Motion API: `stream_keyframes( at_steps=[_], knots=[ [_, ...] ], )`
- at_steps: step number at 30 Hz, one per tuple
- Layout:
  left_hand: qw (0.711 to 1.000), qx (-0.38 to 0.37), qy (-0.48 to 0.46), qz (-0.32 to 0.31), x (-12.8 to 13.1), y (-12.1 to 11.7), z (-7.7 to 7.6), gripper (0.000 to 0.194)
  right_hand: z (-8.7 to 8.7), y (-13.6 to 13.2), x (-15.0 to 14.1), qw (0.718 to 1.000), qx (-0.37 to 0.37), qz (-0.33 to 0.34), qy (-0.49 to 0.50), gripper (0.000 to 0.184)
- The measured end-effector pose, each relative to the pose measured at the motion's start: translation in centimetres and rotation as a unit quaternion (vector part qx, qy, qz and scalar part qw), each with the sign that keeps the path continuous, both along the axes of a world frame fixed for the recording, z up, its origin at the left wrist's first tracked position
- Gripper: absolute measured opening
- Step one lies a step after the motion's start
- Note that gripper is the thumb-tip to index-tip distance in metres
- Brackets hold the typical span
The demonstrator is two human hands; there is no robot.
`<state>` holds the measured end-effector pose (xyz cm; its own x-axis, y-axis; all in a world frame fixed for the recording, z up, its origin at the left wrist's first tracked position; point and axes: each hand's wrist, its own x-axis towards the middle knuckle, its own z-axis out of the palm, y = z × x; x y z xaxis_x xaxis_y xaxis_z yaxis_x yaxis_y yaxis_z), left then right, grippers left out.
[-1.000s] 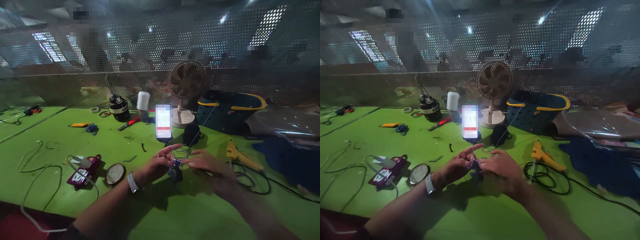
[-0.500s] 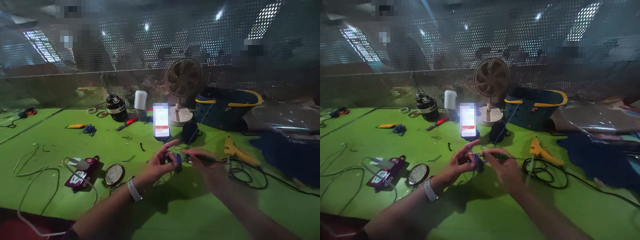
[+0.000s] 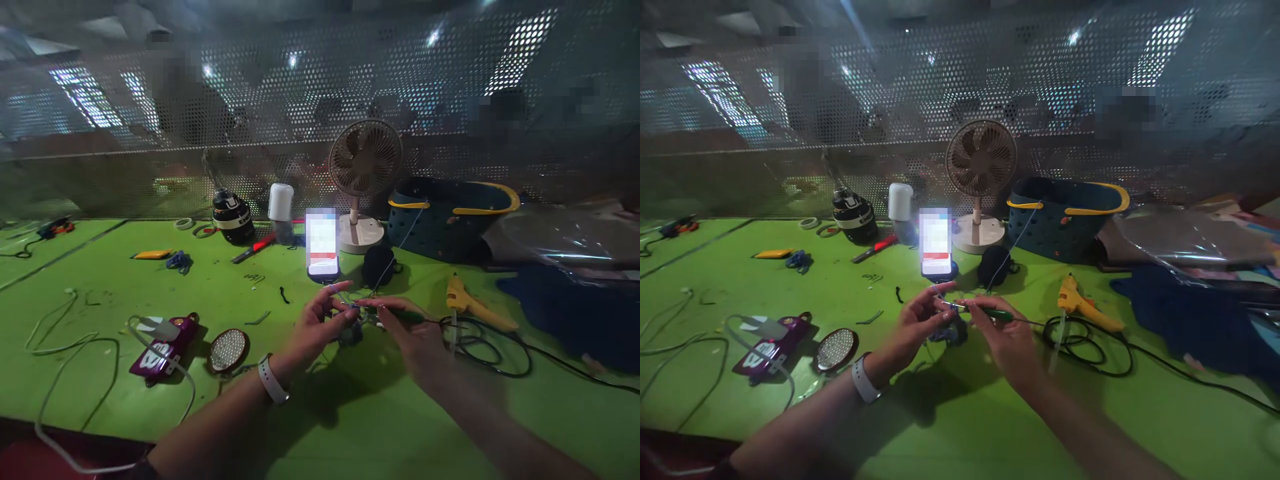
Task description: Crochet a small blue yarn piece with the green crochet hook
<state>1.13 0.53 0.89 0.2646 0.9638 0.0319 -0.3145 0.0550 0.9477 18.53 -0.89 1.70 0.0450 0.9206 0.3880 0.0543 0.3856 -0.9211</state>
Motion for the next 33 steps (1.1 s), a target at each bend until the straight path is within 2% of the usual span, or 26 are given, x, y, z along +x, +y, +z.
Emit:
stream_keyframes(
  at_steps=[5,8,11,14,17,20,23,28,33],
  knots=[
    [1.000,0.021,-0.004,-0.007,0.1,-0.2,0.4,0.054,-0.7,0.0,-0.1,0.999,-0.025,0.011,0.037,0.005],
    [1.000,0.008,-0.007,0.015,0.3,-0.2,0.5,0.052,-1.1,0.2,0.0,1.000,-0.001,0.010,0.021,0.006],
    [0.999,-0.014,-0.018,0.041,0.5,-0.2,0.5,0.057,-1.2,0.4,0.1,0.995,0.089,0.023,-0.025,0.012],
    [0.998,-0.028,-0.056,0.030,0.6,-0.3,0.3,0.062,-1.0,0.7,0.4,0.970,0.213,0.044,-0.112,0.017],
    [0.997,-0.029,-0.076,0.007,0.5,-0.4,0.3,0.061,-0.9,0.9,0.6,0.949,0.267,0.034,-0.163,0.024],
    [0.996,-0.033,-0.078,-0.007,0.5,-0.4,0.5,0.059,-1.0,0.9,0.6,0.959,0.248,0.014,-0.133,0.031],
    [0.996,-0.045,-0.079,-0.005,0.7,-0.4,0.6,0.060,-1.0,0.8,0.3,0.970,0.220,-0.001,-0.099,0.031],
    [0.996,-0.052,-0.074,0.008,0.9,-0.4,0.6,0.061,-0.7,0.3,-0.2,0.987,0.143,-0.019,-0.071,0.019],
    [0.998,-0.035,-0.048,0.000,1.1,0.1,1.1,0.060,-0.1,0.1,-0.6,0.999,0.036,-0.034,0.019,0.008]
  ],
)
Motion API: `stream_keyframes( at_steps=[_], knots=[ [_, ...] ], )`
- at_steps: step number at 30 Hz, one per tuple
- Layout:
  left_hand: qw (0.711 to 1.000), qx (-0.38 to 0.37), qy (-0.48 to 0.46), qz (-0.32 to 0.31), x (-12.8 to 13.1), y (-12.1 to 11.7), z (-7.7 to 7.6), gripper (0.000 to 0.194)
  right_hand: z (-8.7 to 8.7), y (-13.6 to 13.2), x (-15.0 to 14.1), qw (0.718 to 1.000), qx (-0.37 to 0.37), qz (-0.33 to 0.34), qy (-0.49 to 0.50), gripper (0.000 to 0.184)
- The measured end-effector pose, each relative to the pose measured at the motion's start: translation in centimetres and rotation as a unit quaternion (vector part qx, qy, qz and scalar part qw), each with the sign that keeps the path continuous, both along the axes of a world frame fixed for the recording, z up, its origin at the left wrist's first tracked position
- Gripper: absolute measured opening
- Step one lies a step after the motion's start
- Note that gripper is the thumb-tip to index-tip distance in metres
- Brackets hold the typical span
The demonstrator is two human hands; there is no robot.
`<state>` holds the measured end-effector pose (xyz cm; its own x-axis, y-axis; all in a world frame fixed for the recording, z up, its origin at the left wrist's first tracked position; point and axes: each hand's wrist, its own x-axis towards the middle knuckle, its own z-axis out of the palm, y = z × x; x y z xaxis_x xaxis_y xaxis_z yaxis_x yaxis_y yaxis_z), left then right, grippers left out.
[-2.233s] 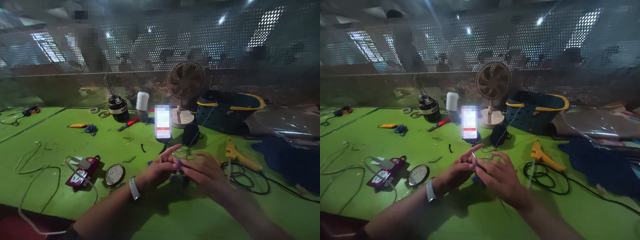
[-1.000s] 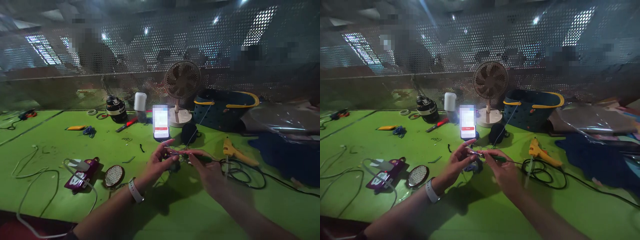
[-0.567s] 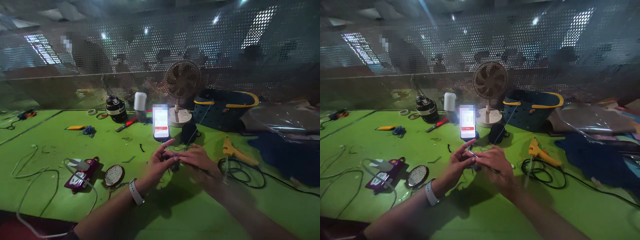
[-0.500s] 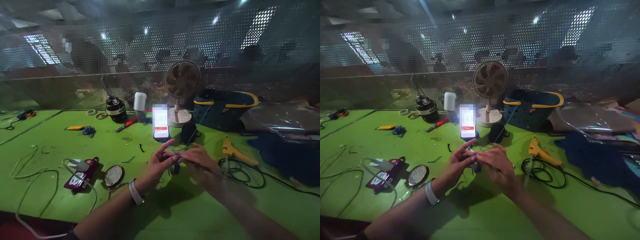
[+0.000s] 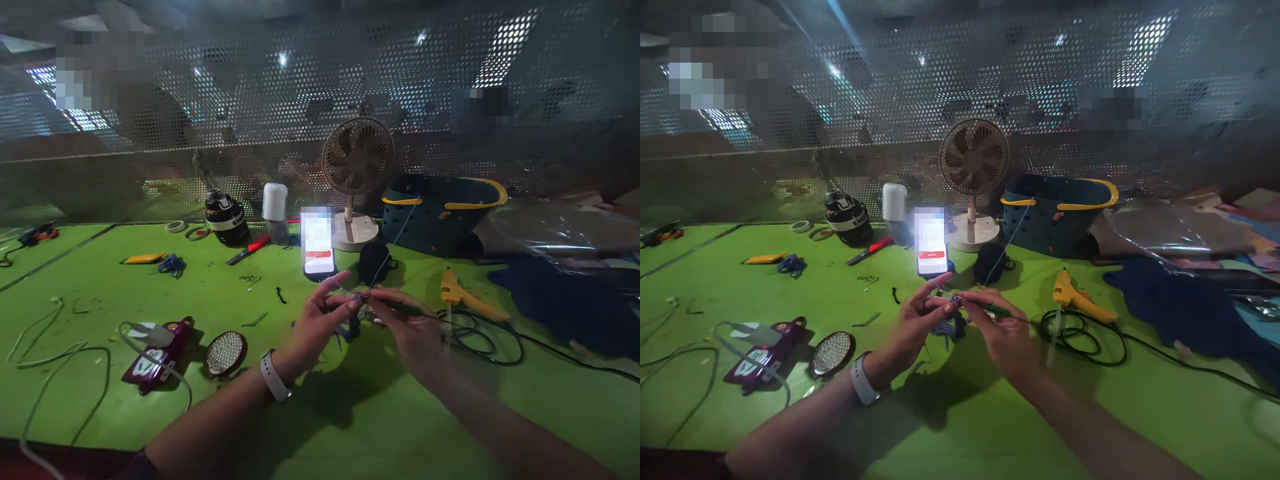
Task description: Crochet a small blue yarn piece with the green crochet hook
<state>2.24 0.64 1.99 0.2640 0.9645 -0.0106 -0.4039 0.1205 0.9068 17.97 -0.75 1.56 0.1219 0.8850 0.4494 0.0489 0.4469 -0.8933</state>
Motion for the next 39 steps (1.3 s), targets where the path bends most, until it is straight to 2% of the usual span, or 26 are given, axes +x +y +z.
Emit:
stream_keyframes(
  at_steps=[2,6,13,17,22,25,29,31,34,39],
  knots=[
    [1.000,0.007,0.003,-0.007,0.1,0.4,0.4,0.059,0.2,0.2,0.2,1.000,-0.008,-0.007,0.014,0.008],
    [0.999,0.030,-0.005,-0.011,0.4,1.4,1.4,0.055,0.8,1.0,0.7,0.999,0.025,-0.032,-0.011,0.010],
    [0.998,0.041,-0.016,0.039,0.5,2.9,2.0,0.065,1.9,2.9,0.2,1.000,0.005,-0.017,-0.001,0.007],
    [0.997,0.040,-0.022,0.055,0.4,3.1,2.2,0.066,1.7,3.7,-0.4,0.997,0.043,-0.047,-0.035,0.007],
    [0.997,0.025,-0.012,0.067,0.2,3.1,2.4,0.062,1.7,4.0,-0.7,0.989,0.109,-0.052,-0.079,0.014],
    [0.998,0.007,-0.026,0.065,0.4,3.1,2.1,0.059,1.5,4.0,-0.7,0.973,0.167,-0.068,-0.144,0.020],
    [0.997,-0.010,-0.061,0.052,0.6,3.1,1.3,0.053,0.7,4.3,-0.2,0.920,0.282,-0.097,-0.253,0.037],
    [0.995,-0.019,-0.085,0.036,0.6,3.1,1.2,0.050,0.3,4.6,0.3,0.904,0.312,-0.096,-0.278,0.044],
    [0.994,-0.034,-0.105,-0.008,0.2,3.3,1.4,0.048,0.5,5.1,1.0,0.913,0.311,-0.062,-0.258,0.041],
    [0.992,-0.037,-0.106,-0.049,-0.8,3.8,2.1,0.054,2.5,5.6,1.2,0.946,0.269,-0.002,-0.180,0.022]
  ],
)
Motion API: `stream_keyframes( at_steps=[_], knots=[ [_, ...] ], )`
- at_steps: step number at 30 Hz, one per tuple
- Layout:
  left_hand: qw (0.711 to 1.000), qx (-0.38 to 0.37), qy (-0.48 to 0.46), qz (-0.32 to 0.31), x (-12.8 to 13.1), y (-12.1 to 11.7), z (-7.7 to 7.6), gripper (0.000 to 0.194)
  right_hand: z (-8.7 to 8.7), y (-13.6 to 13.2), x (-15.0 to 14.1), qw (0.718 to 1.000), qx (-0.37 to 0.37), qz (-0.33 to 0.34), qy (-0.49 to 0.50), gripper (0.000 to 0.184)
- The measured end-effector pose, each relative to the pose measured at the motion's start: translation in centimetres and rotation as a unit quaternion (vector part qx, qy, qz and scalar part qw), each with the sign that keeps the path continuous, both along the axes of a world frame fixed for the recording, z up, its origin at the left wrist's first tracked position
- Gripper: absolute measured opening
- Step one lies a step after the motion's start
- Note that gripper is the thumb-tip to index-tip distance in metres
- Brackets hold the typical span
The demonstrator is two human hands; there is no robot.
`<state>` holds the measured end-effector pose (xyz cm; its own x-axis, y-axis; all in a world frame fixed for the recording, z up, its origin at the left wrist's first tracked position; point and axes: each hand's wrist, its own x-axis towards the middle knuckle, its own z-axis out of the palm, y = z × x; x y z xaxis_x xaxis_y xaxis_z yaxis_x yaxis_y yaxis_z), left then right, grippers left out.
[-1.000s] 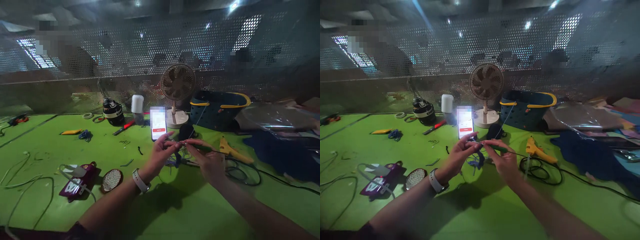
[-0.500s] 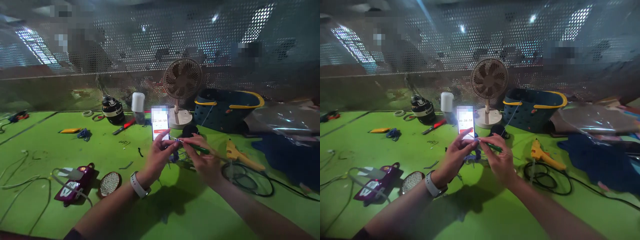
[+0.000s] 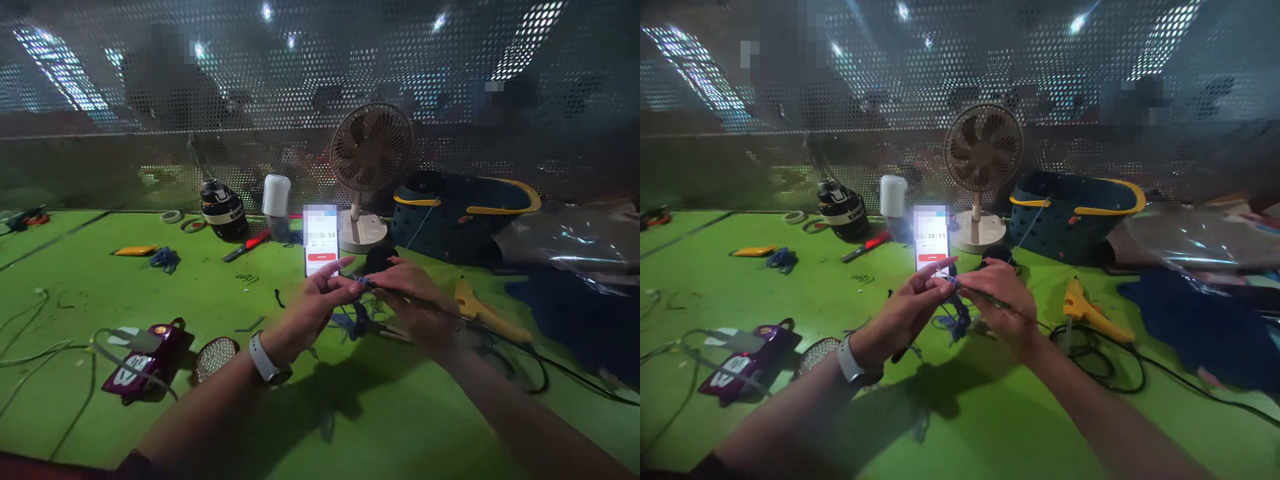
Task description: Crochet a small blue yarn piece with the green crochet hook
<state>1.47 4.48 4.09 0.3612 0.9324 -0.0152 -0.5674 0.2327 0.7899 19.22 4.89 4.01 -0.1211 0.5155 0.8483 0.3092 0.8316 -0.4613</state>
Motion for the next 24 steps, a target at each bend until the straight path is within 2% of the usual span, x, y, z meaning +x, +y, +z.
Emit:
stream_keyframes(
  at_steps=[5,8,11,19,22,24],
  knots=[
    [1.000,0.011,-0.003,-0.007,-0.4,0.5,0.1,0.050,1.6,-0.2,0.8,0.999,-0.049,0.002,0.006,0.011],
    [1.000,0.015,0.004,-0.005,-0.5,0.6,0.2,0.048,1.7,-0.1,1.6,0.998,-0.068,0.010,-0.009,0.017],
    [1.000,0.018,0.011,-0.003,-0.6,0.6,0.4,0.047,1.7,0.2,2.3,0.998,-0.055,0.032,-0.020,0.022],
    [1.000,0.018,0.013,-0.007,-0.7,0.5,0.5,0.043,2.1,0.4,2.9,0.994,-0.093,0.048,0.017,0.020],
    [1.000,0.021,0.012,-0.016,-0.7,0.5,0.4,0.043,1.9,0.5,3.2,0.986,-0.143,0.066,0.058,0.015],
    [0.999,0.038,0.025,-0.021,-0.7,0.5,0.3,0.046,1.3,0.7,3.4,0.966,-0.220,0.082,0.105,0.010]
  ],
)
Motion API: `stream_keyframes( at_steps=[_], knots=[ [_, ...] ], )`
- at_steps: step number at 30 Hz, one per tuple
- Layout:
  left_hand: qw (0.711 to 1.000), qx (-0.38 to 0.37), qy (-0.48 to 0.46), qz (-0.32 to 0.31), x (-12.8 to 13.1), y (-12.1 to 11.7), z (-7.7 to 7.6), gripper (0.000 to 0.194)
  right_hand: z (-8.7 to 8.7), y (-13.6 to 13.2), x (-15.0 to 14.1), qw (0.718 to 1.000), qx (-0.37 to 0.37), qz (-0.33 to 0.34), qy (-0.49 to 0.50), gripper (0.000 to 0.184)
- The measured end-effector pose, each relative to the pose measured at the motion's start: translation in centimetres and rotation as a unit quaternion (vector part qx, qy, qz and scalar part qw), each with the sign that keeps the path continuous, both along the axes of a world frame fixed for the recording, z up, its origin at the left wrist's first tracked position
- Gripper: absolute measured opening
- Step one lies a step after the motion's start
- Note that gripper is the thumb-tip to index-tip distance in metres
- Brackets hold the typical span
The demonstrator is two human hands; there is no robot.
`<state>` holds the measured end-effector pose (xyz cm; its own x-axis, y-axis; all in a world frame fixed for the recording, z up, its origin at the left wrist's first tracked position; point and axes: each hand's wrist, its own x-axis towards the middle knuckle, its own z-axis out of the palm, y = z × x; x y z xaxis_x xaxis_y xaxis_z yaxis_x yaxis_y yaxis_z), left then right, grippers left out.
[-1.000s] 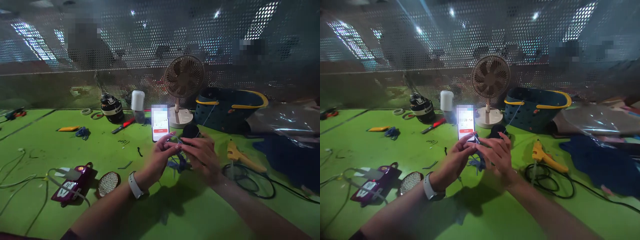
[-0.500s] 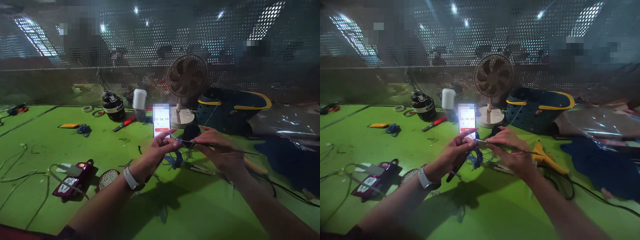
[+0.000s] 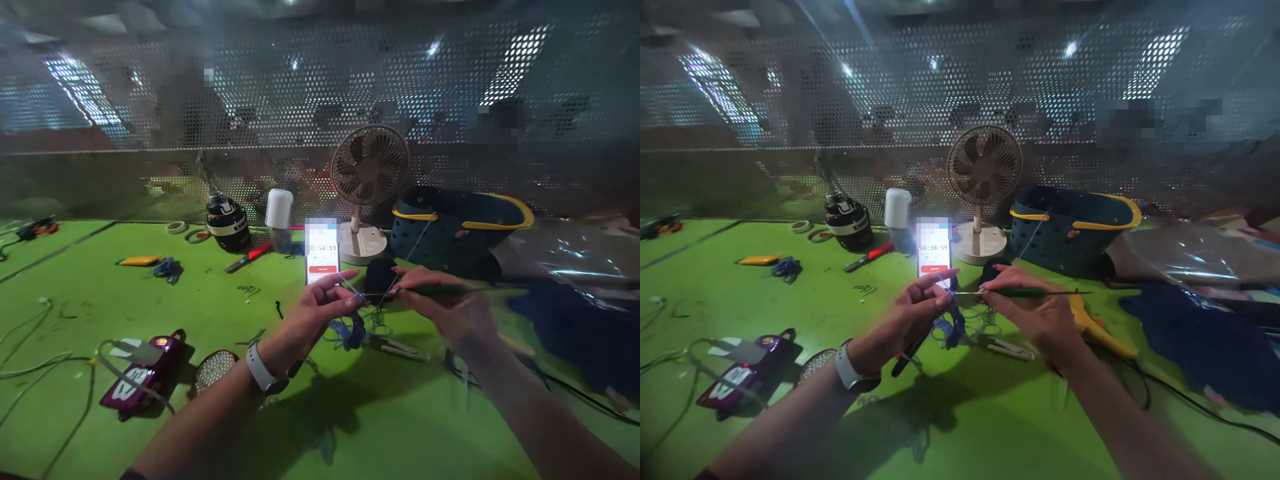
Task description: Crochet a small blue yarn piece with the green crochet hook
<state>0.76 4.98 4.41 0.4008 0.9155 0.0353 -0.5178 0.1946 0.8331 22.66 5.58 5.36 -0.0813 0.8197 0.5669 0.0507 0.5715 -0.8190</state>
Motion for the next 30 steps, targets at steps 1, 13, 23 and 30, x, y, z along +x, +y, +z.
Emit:
stream_keyframes(
  at_steps=[1,13,23,30],
  knots=[
    [1.000,0.013,0.015,0.001,0.0,0.0,0.0,0.049,-0.4,0.1,0.0,0.998,-0.056,0.014,0.027,0.010],
    [0.973,0.073,0.134,0.175,2.0,-1.7,-0.1,0.061,-2.6,-1.9,-4.6,0.989,0.060,-0.135,-0.003,0.012],
    [0.998,-0.048,-0.042,-0.001,1.4,-0.9,-0.9,0.054,-1.5,-1.1,-2.7,0.945,0.285,-0.090,-0.131,0.027],
    [0.998,-0.022,-0.041,-0.041,-0.1,0.3,-1.1,0.054,0.5,0.0,-0.8,0.974,0.195,0.008,-0.115,0.017]
  ],
)
